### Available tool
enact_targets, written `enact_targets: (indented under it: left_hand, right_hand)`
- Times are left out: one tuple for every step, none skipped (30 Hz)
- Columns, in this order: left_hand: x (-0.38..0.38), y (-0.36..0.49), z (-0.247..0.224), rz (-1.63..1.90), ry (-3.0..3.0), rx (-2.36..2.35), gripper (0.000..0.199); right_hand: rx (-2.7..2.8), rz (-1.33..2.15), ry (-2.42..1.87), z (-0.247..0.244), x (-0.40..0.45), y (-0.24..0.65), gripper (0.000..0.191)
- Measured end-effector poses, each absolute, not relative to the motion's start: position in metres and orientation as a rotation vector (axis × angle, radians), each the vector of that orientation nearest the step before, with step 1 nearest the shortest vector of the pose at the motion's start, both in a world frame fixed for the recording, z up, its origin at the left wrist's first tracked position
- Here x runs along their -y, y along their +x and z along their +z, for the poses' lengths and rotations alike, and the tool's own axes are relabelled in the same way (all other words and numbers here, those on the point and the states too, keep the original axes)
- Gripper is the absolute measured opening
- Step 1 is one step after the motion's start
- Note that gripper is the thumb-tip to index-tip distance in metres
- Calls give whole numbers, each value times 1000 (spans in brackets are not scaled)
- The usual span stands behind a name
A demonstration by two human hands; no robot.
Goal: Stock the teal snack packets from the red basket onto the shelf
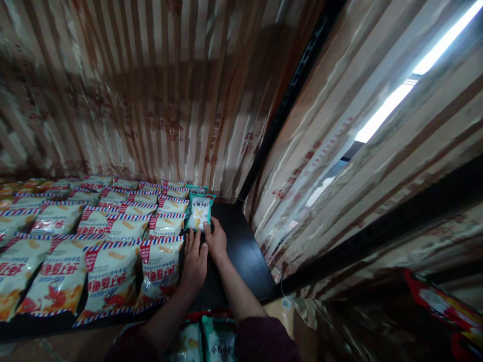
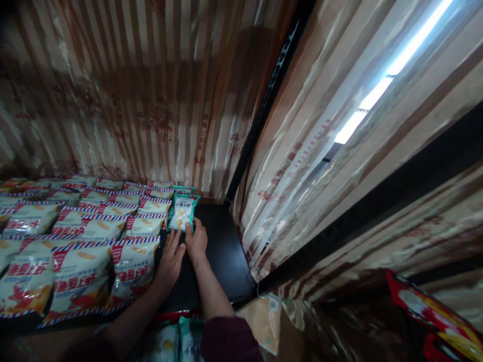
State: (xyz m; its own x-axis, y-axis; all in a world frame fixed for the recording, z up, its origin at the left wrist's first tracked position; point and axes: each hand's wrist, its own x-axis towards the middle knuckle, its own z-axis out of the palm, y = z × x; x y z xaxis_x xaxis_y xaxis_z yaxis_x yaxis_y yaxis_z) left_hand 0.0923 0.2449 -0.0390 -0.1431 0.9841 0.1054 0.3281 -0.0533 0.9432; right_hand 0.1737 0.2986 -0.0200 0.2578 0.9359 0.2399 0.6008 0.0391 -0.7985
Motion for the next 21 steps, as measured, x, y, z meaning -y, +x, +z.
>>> enact_targets:
  left_hand:
    - [-244, 93, -39, 1210, 1437, -1534, 50]
    - [-243, 93, -39, 1203, 1438, -1532, 51]
    - [-243, 93, -39, 1197, 1434, -1532, 51]
    - [-242, 93, -38, 1193, 1430, -1531, 50]
    - [-241, 93, -38, 1188, 1425, -1530, 50]
    - [-241, 94, -38, 1186, 1419, -1530, 50]
    - [-241, 94, -37, 1185, 1414, -1531, 50]
    - [-240, 94, -37, 1184, 1409, -1533, 50]
    - [-240, 94, -36, 1181, 1404, -1536, 50]
    - [-240, 94, -34, 1173, 1402, -1538, 50]
    - [-239, 94, -33, 1163, 1401, -1541, 50]
    - [-239, 94, -31, 1152, 1402, -1544, 50]
    - [-239, 93, -29, 1142, 1403, -1548, 51]
    - [-239, 93, -28, 1134, 1404, -1554, 51]
    - [-239, 93, -27, 1126, 1407, -1560, 51]
    - [-239, 93, -25, 1118, 1411, -1564, 52]
    - [-239, 92, -25, 1110, 1416, -1566, 52]
    - [-239, 92, -24, 1104, 1422, -1564, 53]
    - [-239, 92, -24, 1105, 1427, -1559, 53]
    - [-240, 92, -25, 1112, 1428, -1554, 53]
    - [-240, 92, -26, 1123, 1426, -1548, 52]
  right_hand:
    - [1437, 487, -1663, -19, -299, 174, 37]
    - [1436, 485, -1669, -18, -300, 174, 37]
    - [1438, 481, -1679, -18, -300, 174, 37]
    - [1443, 477, -1688, -17, -301, 174, 36]
    - [1453, 476, -1694, -17, -301, 175, 37]
    - [1463, 475, -1696, -17, -301, 175, 37]
    - [1467, 475, -1698, -18, -302, 175, 37]
    - [1465, 477, -1698, -18, -302, 176, 38]
    - [1458, 479, -1695, -19, -302, 176, 39]
    - [1451, 482, -1692, -20, -302, 176, 40]
    - [1448, 480, -1687, -21, -303, 176, 41]
    - [1451, 472, -1679, -22, -303, 177, 43]
    - [1461, 455, -1670, -23, -304, 177, 44]
    - [1475, 428, -1662, -23, -305, 177, 46]
    - [1490, 395, -1655, -24, -305, 177, 46]
    - [1505, 363, -1645, -25, -306, 177, 47]
    - [1522, 337, -1631, -25, -307, 177, 47]
    - [1539, 319, -1616, -26, -308, 177, 47]
    - [1555, 307, -1599, -27, -308, 177, 46]
    - [1567, 301, -1583, -28, -309, 177, 46]
    - [1573, 298, -1573, -30, -310, 177, 45]
